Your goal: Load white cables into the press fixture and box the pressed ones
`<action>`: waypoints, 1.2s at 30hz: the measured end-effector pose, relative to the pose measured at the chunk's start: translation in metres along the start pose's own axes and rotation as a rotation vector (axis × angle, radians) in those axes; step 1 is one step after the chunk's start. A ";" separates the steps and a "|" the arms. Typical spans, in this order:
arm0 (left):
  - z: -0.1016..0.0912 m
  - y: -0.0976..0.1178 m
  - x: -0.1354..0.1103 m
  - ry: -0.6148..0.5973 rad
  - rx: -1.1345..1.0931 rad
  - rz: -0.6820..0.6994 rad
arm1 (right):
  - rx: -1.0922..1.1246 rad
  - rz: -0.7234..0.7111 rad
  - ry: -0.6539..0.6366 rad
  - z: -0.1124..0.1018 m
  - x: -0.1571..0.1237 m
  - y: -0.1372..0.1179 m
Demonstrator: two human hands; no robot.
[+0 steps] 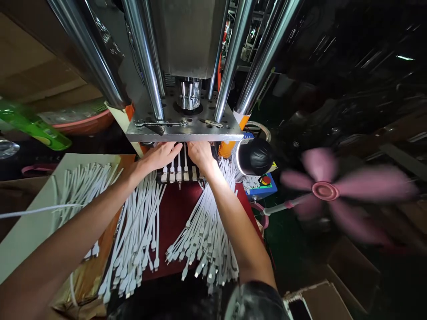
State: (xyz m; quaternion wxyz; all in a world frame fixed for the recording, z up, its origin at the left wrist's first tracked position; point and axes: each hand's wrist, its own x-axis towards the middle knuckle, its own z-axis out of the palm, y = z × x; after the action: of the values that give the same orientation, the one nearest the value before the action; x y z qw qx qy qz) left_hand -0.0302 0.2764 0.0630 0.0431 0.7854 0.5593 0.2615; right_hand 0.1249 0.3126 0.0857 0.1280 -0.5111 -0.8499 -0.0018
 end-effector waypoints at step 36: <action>-0.009 0.096 -0.250 -0.230 -1.038 -0.613 | 1.361 0.183 -0.536 0.000 -0.269 -0.075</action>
State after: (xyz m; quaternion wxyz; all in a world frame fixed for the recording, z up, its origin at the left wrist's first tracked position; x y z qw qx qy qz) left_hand -0.0117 0.0133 0.0140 0.5532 0.4886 0.5512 0.3890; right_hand 0.1796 0.0436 0.0360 0.2045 -0.3702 -0.6192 0.6616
